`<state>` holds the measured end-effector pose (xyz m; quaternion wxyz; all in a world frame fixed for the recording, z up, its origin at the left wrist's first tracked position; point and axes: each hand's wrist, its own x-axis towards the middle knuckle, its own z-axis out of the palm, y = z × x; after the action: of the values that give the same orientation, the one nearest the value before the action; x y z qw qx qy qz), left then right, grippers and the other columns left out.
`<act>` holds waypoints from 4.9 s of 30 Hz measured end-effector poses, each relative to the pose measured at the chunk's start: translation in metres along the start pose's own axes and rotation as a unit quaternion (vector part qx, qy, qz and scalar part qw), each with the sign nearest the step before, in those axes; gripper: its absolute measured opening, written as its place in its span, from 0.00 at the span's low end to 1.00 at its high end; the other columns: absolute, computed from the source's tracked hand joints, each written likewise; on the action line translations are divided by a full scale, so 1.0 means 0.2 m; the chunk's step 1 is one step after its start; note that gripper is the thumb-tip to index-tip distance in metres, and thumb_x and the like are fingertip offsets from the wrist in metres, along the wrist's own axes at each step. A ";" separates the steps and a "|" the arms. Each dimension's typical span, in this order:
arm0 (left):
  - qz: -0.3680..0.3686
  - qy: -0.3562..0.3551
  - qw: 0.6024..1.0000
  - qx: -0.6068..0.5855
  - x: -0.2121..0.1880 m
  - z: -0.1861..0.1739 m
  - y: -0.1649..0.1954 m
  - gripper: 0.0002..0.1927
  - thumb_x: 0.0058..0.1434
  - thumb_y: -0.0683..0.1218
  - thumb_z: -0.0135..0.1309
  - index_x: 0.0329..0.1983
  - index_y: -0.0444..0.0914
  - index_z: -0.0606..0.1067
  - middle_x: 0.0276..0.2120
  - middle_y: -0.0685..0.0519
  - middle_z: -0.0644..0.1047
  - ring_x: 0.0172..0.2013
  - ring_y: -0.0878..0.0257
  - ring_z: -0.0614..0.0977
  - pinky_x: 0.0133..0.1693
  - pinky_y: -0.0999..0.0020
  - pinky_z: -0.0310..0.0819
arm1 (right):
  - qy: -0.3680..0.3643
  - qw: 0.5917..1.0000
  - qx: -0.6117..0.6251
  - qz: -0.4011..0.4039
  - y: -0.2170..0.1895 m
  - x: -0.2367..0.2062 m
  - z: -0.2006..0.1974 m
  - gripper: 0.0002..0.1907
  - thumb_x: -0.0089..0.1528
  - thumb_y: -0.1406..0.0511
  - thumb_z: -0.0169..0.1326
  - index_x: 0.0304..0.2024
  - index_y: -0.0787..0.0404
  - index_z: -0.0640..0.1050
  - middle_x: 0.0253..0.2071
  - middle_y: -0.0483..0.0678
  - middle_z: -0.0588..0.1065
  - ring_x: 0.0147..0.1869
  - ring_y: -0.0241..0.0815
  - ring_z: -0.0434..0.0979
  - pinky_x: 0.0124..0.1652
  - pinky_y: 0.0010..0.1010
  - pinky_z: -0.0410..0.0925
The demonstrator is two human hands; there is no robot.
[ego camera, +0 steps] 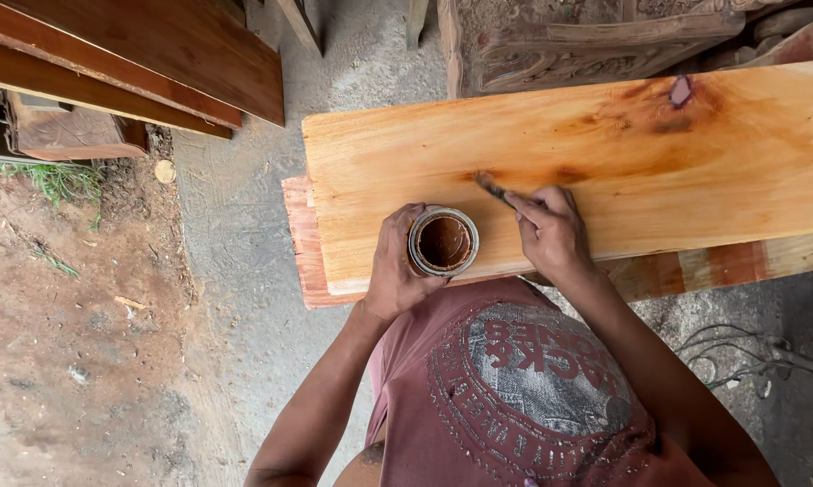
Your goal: The person applies wood stain to a long wooden board using a small brush, dipping the brush into a can of stain held in the other hand. They work the stain along the board's surface, moving progressively along its length and re-dipping the brush as needed.
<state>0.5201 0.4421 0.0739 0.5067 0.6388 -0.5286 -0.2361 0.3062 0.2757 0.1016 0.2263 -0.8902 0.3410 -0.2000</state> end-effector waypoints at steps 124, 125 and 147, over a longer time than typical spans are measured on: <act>0.042 0.067 0.996 0.028 -0.02 0.01 0.07 0.48 0.45 0.45 0.71 0.67 0.35 0.61 0.64 0.40 0.67 0.66 0.42 0.68 0.67 0.46 0.58 | -0.088 0.991 -0.087 -0.040 -0.41 0.00 -0.54 0.12 0.56 0.73 0.61 0.43 0.61 0.84 0.35 0.46 0.79 0.38 0.42 0.76 0.45 0.38 0.63; 0.043 0.062 0.997 0.035 -0.02 0.01 0.06 0.49 0.42 0.45 0.71 0.67 0.35 0.61 0.63 0.40 0.68 0.65 0.42 0.69 0.68 0.44 0.56 | -0.076 0.994 -0.081 -0.024 -0.38 -0.02 -0.54 0.12 0.57 0.73 0.61 0.44 0.61 0.84 0.35 0.47 0.79 0.39 0.43 0.76 0.45 0.37 0.65; 0.031 -0.058 0.997 -0.045 -0.01 0.07 -0.05 0.54 0.41 0.51 0.74 0.69 0.33 0.59 0.66 0.38 0.67 0.66 0.41 0.69 0.68 0.50 0.64 | 0.049 0.993 -0.054 0.091 0.08 -0.07 -0.09 0.18 0.63 0.76 0.55 0.53 0.57 0.84 0.41 0.49 0.74 0.50 0.48 0.74 0.50 0.37 0.69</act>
<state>0.5114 0.4375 0.0585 0.5104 0.5841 -0.5654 -0.2804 0.2784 0.2705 0.1049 0.1779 -0.8557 0.4413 -0.2035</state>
